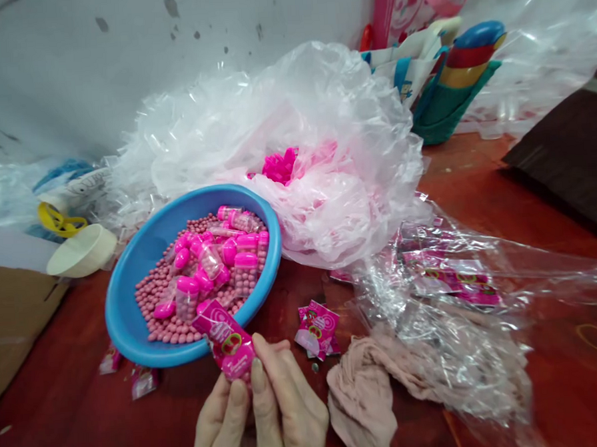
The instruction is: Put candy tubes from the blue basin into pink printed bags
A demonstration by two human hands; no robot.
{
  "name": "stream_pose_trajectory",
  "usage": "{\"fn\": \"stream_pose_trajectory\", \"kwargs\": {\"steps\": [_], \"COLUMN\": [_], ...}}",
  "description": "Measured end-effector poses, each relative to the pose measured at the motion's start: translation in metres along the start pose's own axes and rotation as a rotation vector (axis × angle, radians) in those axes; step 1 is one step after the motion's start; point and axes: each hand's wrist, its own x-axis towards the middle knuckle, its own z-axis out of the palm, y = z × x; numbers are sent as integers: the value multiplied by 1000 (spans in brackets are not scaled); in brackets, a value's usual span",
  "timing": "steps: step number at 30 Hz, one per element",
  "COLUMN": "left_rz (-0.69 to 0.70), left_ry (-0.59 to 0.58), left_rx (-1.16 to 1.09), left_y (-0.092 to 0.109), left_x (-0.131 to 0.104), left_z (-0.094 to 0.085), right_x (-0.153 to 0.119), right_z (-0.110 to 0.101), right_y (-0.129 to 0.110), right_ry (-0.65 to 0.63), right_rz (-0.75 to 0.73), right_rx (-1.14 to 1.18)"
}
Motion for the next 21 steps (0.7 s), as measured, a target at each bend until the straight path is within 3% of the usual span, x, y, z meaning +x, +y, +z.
{"fn": "stream_pose_trajectory", "kwargs": {"steps": [3,9,12,16,21], "left_rz": [-27,-45,-35,38,131], "left_ry": [-99,-219,-169,-88,-184], "left_rx": [-65,-5,3,55,53], "left_y": [2,17,24,29,34], "left_x": [9,20,17,12,16], "left_z": [0,-6,1,12,12], "right_x": [0,-6,-15,-19,-12], "right_z": [4,5,2,-1,-1], "right_y": [0,0,1,3,4], "right_ry": [-1,8,-2,-65,-177], "right_rz": [-83,-33,27,182,325], "right_rx": [-22,-73,-109,15,182]}}
